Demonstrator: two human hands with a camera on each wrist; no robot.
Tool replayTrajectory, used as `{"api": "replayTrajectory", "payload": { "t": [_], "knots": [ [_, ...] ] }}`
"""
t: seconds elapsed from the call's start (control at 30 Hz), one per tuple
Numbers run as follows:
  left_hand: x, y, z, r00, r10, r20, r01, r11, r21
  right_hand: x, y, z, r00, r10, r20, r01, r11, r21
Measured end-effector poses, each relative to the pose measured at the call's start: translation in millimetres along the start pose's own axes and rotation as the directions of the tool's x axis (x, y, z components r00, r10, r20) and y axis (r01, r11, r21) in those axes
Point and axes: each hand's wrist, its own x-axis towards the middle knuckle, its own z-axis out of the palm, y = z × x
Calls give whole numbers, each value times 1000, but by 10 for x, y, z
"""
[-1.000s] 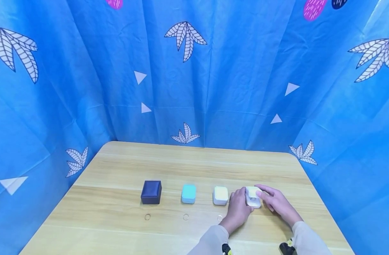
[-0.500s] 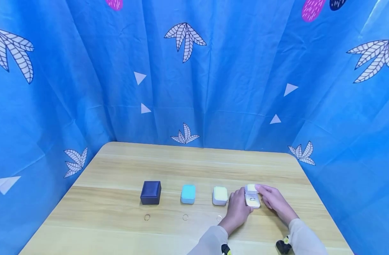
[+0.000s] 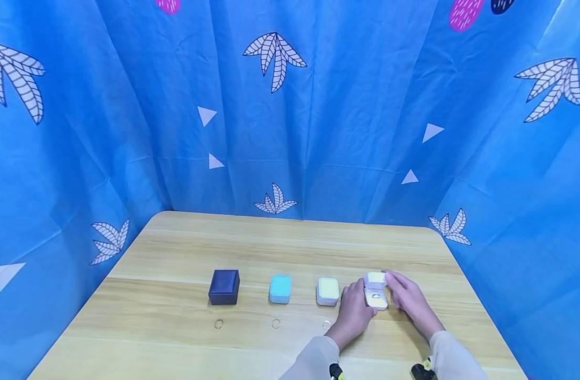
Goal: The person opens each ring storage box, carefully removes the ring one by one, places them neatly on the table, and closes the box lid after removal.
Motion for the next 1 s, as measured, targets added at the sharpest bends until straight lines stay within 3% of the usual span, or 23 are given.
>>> {"api": "replayTrajectory", "payload": {
  "t": [0.17, 0.47, 0.7, 1.0],
  "knots": [
    [-7, 0, 1, 1000, 5, -4, -5, 1000, 9, -108, -23, 7, 998, -1, -57, 3, 999, 44],
    [-11, 14, -7, 1000, -8, 2, 8, 1000, 7, -237, -52, 4, 992, -13, -123, 17, 999, 34],
    [-13, 12, 0, 1000, -3, -8, 3, 1000, 19, -297, -64, 21, 992, -31, -125, 32, 999, 9],
    [-5, 9, -8, 1000, 8, -7, -7, 1000, 22, -303, -43, 71, 994, -82, -78, 74, 992, -101]
  ]
}}
